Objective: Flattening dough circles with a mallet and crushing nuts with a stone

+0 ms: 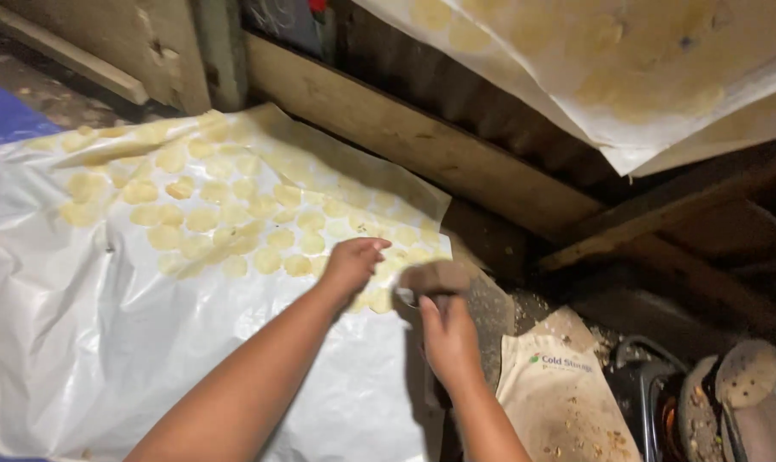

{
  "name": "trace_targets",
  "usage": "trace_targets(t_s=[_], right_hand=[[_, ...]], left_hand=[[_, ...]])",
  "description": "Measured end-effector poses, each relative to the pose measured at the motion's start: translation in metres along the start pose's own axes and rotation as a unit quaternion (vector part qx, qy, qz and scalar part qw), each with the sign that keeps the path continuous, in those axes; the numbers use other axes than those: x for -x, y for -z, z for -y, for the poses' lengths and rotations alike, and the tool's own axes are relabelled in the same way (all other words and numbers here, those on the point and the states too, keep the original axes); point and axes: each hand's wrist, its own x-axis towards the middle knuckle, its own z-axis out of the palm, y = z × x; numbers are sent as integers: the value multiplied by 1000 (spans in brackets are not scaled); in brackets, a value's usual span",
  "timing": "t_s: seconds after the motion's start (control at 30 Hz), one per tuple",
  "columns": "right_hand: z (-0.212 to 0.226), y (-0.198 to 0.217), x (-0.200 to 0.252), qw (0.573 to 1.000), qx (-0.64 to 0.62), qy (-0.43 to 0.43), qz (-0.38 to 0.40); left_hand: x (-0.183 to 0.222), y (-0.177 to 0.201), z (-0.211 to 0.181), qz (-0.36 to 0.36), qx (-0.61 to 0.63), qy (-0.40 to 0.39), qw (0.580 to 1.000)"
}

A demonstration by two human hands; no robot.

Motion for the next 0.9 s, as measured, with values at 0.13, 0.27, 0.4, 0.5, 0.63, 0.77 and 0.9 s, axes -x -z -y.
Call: trace_targets(t_s=[0.13, 0.27, 0.4, 0.5, 0.63, 0.77, 0.9], right_hand=[[-60, 0, 2, 992, 34, -27, -118], [-33, 62, -16, 989, 60, -22, -132], [23, 100, -5, 952, -93, 80, -281], [22, 87, -17, 896, -141, 218, -359], [-27, 16, -55, 954, 25, 119, -272], [-14, 48, -65, 990, 131, -28, -45], [-7, 60, -65, 992, 84, -88, -22]], left_hand=[[-36, -46, 57, 43, -414, -153, 896], [-34, -89, 63, 81, -573, -229, 782], [-18, -92, 47, 87, -576, -255, 772], [-8, -91, 36, 115, -574, -258, 769], [-54, -59, 43, 8, -483, -178, 857], [-86, -38, 53, -30, -163, -39, 985], [-48, -31, 24, -43, -348, -59, 935]])
